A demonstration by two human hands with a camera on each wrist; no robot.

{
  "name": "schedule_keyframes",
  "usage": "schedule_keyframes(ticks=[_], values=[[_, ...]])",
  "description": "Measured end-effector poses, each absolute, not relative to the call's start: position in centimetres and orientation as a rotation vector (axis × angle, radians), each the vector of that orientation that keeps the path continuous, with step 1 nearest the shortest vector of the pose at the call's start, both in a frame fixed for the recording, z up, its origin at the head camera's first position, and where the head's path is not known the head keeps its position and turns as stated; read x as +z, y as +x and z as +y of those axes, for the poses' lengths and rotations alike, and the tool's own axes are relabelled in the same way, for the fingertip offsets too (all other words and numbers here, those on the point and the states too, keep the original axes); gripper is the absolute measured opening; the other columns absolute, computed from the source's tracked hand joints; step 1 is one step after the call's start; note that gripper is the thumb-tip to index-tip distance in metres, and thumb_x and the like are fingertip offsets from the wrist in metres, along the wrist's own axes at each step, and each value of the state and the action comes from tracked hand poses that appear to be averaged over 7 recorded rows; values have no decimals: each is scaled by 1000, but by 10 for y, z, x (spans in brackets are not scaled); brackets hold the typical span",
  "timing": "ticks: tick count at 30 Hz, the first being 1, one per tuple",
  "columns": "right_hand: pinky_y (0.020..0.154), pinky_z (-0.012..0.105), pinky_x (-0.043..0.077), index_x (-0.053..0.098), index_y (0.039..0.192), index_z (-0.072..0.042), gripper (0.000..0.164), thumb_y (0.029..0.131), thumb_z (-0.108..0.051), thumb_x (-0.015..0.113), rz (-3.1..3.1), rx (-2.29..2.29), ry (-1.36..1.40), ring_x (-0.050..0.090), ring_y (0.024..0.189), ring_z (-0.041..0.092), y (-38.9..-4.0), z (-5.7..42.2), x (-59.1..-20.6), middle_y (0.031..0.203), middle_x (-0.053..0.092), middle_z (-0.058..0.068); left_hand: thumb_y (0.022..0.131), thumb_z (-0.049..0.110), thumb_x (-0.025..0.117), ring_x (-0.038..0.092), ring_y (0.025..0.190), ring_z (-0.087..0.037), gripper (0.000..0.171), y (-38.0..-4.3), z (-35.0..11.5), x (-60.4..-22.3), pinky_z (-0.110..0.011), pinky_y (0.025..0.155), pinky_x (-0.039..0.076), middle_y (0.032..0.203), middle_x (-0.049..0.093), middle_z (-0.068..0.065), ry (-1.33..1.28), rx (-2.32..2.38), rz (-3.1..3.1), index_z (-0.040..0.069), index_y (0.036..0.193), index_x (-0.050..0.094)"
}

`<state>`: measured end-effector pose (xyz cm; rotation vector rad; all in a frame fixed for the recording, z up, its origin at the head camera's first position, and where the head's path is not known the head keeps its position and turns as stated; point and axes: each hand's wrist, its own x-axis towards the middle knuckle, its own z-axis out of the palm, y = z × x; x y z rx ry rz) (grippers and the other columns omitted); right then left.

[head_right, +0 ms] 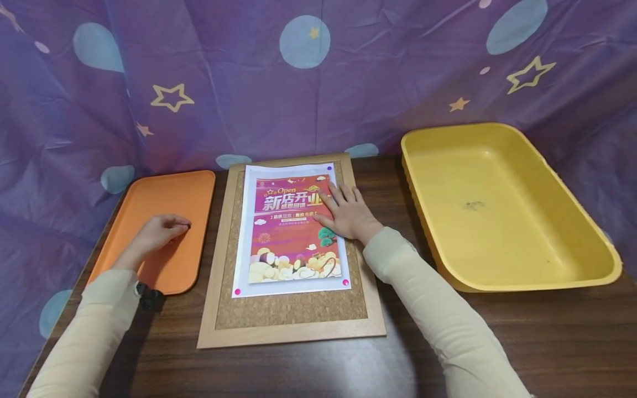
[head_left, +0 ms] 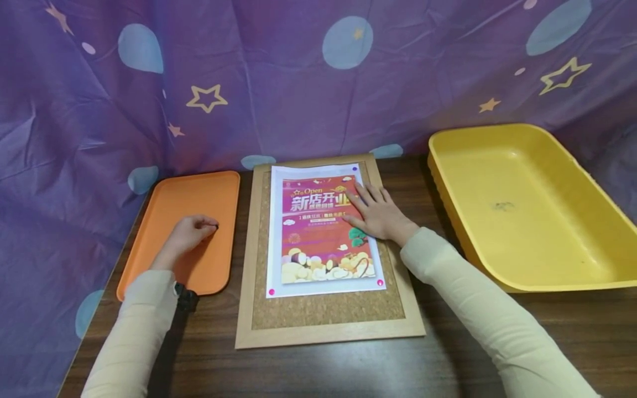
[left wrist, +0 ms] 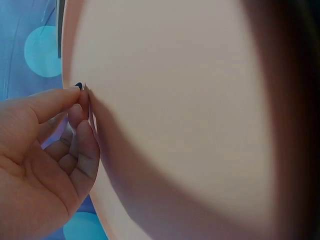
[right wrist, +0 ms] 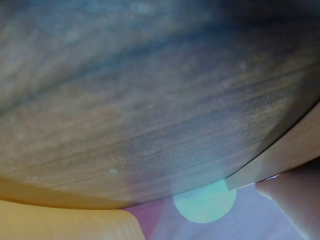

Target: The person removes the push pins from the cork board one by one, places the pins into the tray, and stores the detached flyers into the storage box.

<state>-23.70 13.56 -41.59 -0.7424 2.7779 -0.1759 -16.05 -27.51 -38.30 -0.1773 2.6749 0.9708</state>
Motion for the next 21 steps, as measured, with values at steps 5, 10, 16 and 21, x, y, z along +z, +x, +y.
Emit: schedule_keyframes(ticks=[5, 10, 16, 21], values=[[120, 56, -2, 11, 155, -19, 71, 98, -56, 32, 2779, -172, -746, 0, 149, 37, -237, 136, -417, 163, -2, 12, 100, 15, 47, 58, 93, -27, 32, -162, -273, -384, -26, 73, 47, 114, 60, -25, -185, 952, 2687, -5, 123, 56], [120, 55, -3, 11, 155, -19, 73, 97, -59, 31, 2777, -197, -751, -1, 149, 37, -235, 136, -415, 163, -2, 11, 100, 17, 47, 57, 100, -32, 31, -162, -273, -385, -34, 80, 48, 117, 59, -26, -181, 916, 2719, -3, 121, 57], [121, 54, -3, 11, 155, -20, 77, 95, -66, 25, 2777, -207, -762, 1, 150, 36, -232, 137, -412, 163, 0, 11, 100, 20, 48, 57, 104, -36, 35, -160, -269, -379, -38, 82, 48, 120, 58, -27, -171, 933, 2748, -4, 124, 55], [121, 55, -3, 12, 155, -18, 72, 98, -58, 30, 2782, -170, -739, -2, 150, 36, -236, 135, -416, 163, -2, 11, 100, 21, 47, 59, 103, -35, 36, -157, -261, -367, -36, 76, 52, 122, 57, -26, -133, 971, 2763, -2, 127, 54]])
